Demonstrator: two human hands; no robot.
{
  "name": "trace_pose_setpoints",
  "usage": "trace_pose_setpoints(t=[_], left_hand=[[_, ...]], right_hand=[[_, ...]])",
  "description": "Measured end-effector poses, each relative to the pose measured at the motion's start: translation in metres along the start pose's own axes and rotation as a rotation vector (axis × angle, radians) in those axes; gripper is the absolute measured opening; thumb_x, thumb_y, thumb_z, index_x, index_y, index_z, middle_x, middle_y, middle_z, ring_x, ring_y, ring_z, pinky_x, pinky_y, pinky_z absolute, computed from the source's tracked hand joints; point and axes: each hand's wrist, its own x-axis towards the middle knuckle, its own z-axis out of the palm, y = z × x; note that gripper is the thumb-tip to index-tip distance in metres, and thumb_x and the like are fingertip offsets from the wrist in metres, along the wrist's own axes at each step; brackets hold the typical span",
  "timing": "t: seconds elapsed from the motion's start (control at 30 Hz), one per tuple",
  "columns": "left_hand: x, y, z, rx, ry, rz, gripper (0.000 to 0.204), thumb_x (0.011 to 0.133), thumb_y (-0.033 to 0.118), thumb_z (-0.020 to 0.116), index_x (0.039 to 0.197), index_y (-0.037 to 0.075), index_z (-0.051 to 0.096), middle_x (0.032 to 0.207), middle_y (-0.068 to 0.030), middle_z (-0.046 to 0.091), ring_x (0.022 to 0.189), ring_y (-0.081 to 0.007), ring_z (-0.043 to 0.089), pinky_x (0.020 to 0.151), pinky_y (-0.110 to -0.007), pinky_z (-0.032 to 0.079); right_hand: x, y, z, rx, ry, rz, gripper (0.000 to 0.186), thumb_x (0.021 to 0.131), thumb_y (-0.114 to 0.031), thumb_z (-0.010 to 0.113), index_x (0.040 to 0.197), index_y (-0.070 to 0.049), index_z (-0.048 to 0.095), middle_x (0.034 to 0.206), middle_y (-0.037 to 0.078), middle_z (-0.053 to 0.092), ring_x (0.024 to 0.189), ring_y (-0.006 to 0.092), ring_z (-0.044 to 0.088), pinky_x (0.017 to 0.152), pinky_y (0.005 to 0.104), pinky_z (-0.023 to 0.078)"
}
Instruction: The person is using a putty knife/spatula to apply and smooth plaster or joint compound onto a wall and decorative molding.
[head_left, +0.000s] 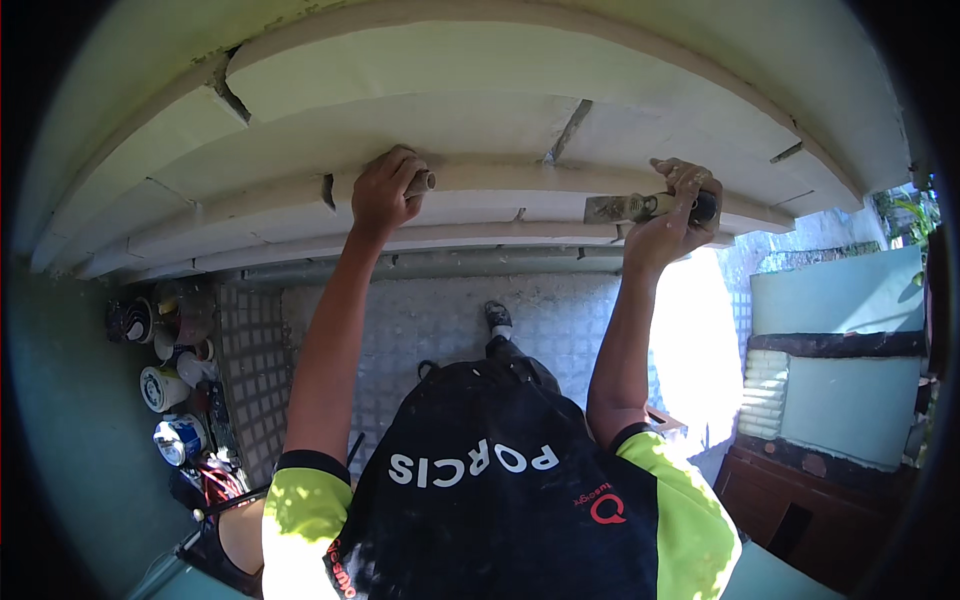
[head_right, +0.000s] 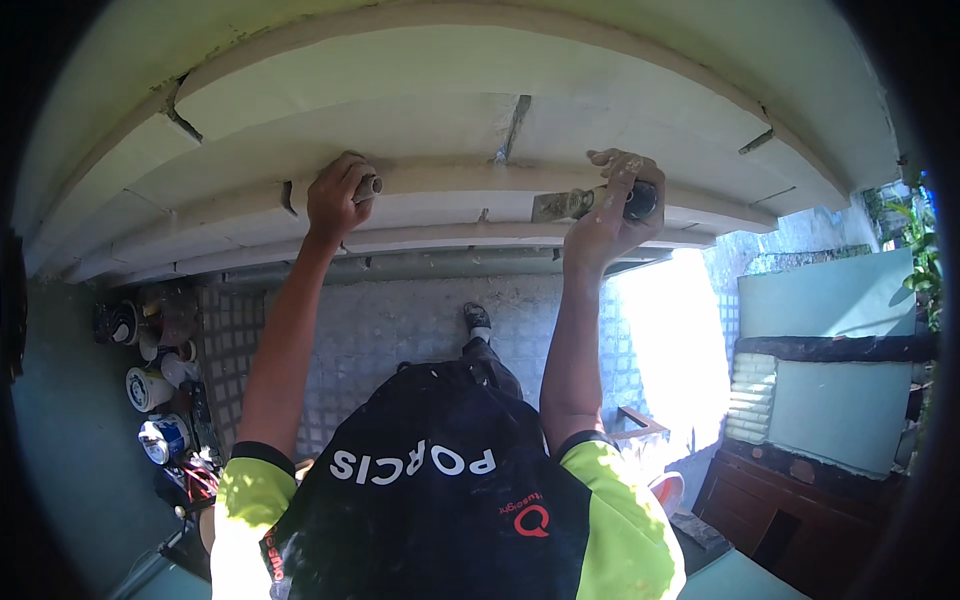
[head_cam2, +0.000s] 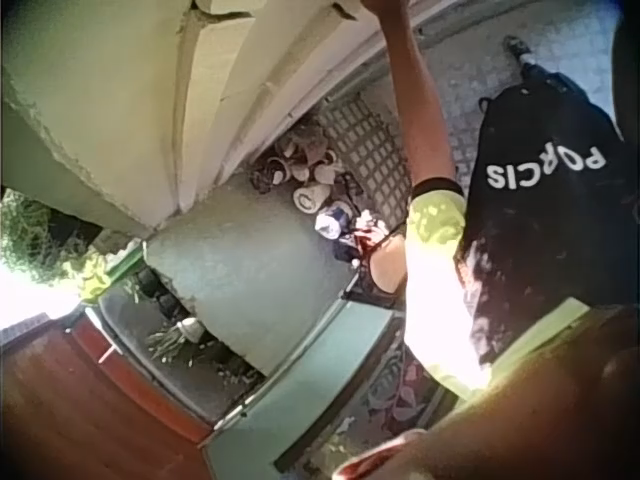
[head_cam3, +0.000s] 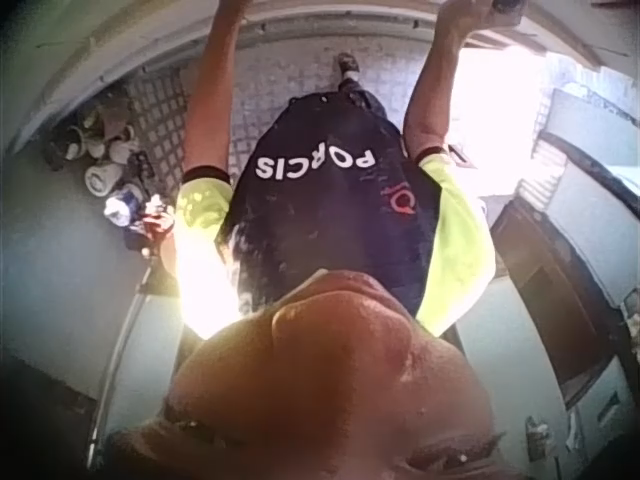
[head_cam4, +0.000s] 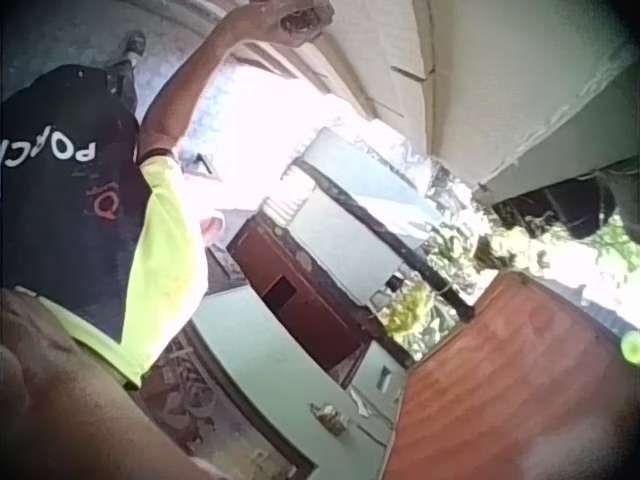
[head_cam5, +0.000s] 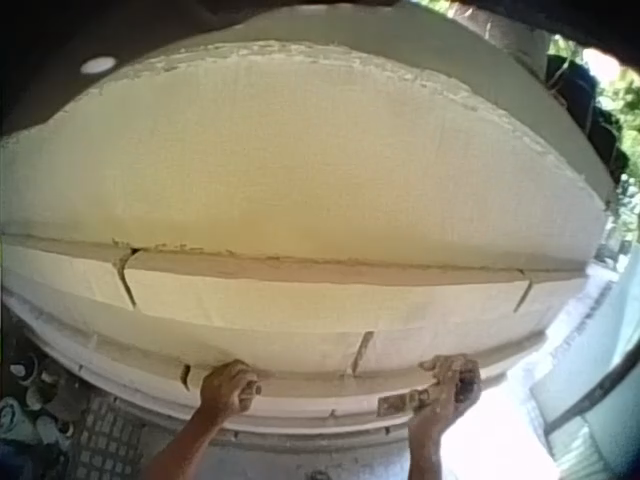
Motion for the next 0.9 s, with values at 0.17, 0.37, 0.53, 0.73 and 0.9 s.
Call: trace_pose_setpoints(t=[0.17,0.37,0.53,0.73,0.9], left_hand=[[0.0,0.0,-0.003,-0.009,-0.016,-0.014,0.023,0.068,0.008,0.072,0.086,0.014,0.06,0.089,-0.0013,0.061,0.08,-0.0239,0.065,0.067,-0.038,0.052],[0.001,0.001,-0.001,-0.01,-0.01,-0.014,0.021,0.068,0.007,0.071,0.085,0.014,0.06,0.087,-0.0016,0.06,0.078,-0.0239,0.064,0.065,-0.037,0.052],[-0.003,-0.003,-0.003,0.01,-0.012,-0.027,0.022,0.067,0.008,0.071,0.084,0.014,0.06,0.086,-0.0015,0.06,0.077,-0.0238,0.064,0.065,-0.037,0.052],[0.0,-0.005,-0.002,0.032,-0.016,-0.013,0.022,0.067,0.009,0.071,0.085,0.014,0.06,0.086,-0.0011,0.06,0.077,-0.0238,0.064,0.066,-0.037,0.052],[0.002,-0.001,0.001,-0.009,-0.012,-0.022,0.018,0.068,0.009,0.07,0.083,0.014,0.06,0.085,-0.0011,0.06,0.076,-0.0232,0.064,0.067,-0.037,0.052]], right_hand=[[0.013,-0.004,0.025,0.629,0.165,0.348,0.031,0.101,-0.024,0.057,0.075,-0.014,0.043,0.057,-0.004,0.038,0.044,0.006,0.034,0.04,0.023,0.029],[0.018,-0.001,0.063,0.552,0.338,0.264,0.037,0.099,-0.039,0.057,0.072,-0.02,0.041,0.052,-0.006,0.032,0.039,0.0052,0.03,0.038,0.0221,0.029],[0.024,-0.001,0.044,0.655,0.317,0.239,0.036,0.101,-0.036,0.056,0.075,-0.016,0.041,0.051,-0.006,0.034,0.038,0.0043,0.03,0.036,0.0209,0.027],[0.033,-0.007,0.056,0.61,0.269,0.233,0.041,0.1,-0.034,0.056,0.068,-0.019,0.037,0.049,-0.006,0.031,0.038,0.0051,0.029,0.036,0.0227,0.027],[0.023,0.003,0.068,0.463,0.18,0.157,0.042,0.101,-0.03,0.052,0.064,-0.018,0.036,0.05,-0.004,0.033,0.037,0.006,0.027,0.038,0.0225,0.026]])
